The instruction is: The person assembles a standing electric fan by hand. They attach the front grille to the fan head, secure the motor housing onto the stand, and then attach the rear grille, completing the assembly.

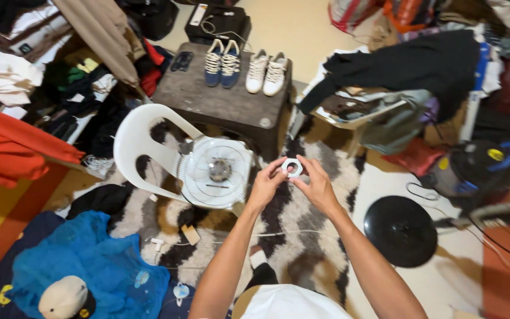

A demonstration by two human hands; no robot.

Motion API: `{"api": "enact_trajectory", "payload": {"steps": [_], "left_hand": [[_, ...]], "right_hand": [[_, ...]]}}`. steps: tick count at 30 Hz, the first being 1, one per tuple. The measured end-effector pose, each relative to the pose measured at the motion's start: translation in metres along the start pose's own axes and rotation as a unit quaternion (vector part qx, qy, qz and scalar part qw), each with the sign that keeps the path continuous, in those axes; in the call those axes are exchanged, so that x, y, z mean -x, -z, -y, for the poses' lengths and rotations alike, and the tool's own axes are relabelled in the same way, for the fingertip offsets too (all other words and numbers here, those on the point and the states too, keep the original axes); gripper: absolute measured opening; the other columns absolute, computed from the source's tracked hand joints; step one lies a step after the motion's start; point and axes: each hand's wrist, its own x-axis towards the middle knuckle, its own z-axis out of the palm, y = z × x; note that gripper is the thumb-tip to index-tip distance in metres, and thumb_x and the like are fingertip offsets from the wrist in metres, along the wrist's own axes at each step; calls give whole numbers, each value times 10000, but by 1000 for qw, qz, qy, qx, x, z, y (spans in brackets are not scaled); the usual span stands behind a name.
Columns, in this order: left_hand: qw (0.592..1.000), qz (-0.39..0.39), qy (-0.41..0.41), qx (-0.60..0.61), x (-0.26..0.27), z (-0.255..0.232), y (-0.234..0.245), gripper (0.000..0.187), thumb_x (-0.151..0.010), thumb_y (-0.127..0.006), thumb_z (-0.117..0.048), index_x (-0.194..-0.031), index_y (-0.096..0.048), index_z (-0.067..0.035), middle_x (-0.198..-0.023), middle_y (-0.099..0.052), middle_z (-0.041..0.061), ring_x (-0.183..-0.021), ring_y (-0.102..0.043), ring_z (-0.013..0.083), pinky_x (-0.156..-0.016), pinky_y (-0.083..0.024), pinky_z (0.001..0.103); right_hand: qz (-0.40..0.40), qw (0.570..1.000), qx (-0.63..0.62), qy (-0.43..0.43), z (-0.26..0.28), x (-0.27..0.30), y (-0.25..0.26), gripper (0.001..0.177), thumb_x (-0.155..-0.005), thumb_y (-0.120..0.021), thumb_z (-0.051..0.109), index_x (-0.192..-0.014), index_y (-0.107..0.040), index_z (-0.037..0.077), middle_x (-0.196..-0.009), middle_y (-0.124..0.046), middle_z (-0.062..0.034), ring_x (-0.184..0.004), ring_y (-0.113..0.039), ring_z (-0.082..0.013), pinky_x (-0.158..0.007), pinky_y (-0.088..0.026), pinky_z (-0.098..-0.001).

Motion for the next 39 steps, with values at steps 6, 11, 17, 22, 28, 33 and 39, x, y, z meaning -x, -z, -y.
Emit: {"api": "enact_trajectory", "payload": {"steps": [6,11,17,22,28,33,39], "left_hand": [[985,-6,1,-172,-28,-18,72,532,-937,-697,-99,-1449,-557,-63,-1151,-700,78,-942,-674,119,-807,-553,275],[976,-42,-3,-214,-50,-23,108,488,-938,-705,-88,-1419,-624,-79,-1081,-749,70,-914,-678,101,-820,-553,265],[969,-65,8,-240,-79,-24,131,575,-886,-737,-79,-1438,-577,-83,-1065,-695,85,-829,-650,139,-775,-552,286],[932,-58,-30,-357,-139,-15,154,652,-861,-784,-116,-1467,-542,-103,-1029,-668,132,-837,-650,257,-791,-546,352],[894,-71,-2,-442,-240,26,182,650,-825,-791,-154,-1432,-560,-129,-994,-678,139,-905,-666,349,-780,-525,441],[868,-134,-7,-477,-299,96,202,564,-793,-815,-167,-1319,-617,-111,-1007,-651,162,-964,-621,382,-844,-486,474],[829,-201,37,-521,-346,201,237,572,-815,-799,-201,-1328,-576,-83,-1162,-652,137,-1126,-546,363,-960,-392,507]], "right_hand": [[24,996,55,-66,-10,-51,-57,580,-828,-841,172,-1338,-601,35,-1047,-620,-128,-960,-667,-266,-839,-535,-378],[59,995,70,-43,-22,-90,-86,620,-814,-823,156,-1368,-578,24,-1060,-601,-139,-954,-651,-300,-839,-525,-392],[140,986,79,-44,-62,-137,-111,601,-832,-793,108,-1383,-570,23,-1096,-580,-155,-969,-627,-344,-838,-513,-414],[185,980,64,-23,-126,-188,-136,619,-832,-781,91,-1401,-553,10,-1094,-584,-165,-990,-619,-354,-867,-508,-407],[194,979,63,-5,-226,-248,-161,584,-841,-768,58,-1382,-558,-4,-1126,-605,-177,-1027,-619,-356,-886,-504,-405],[179,984,-10,-4,-330,-273,-194,543,-860,-722,26,-1370,-540,-14,-1111,-595,-173,-1035,-628,-350,-914,-511,-392],[184,967,81,-155,-457,-263,-238,492,-856,-725,41,-1333,-603,36,-1110,-585,-191,-1007,-617,-377,-904,-498,-412]]}}
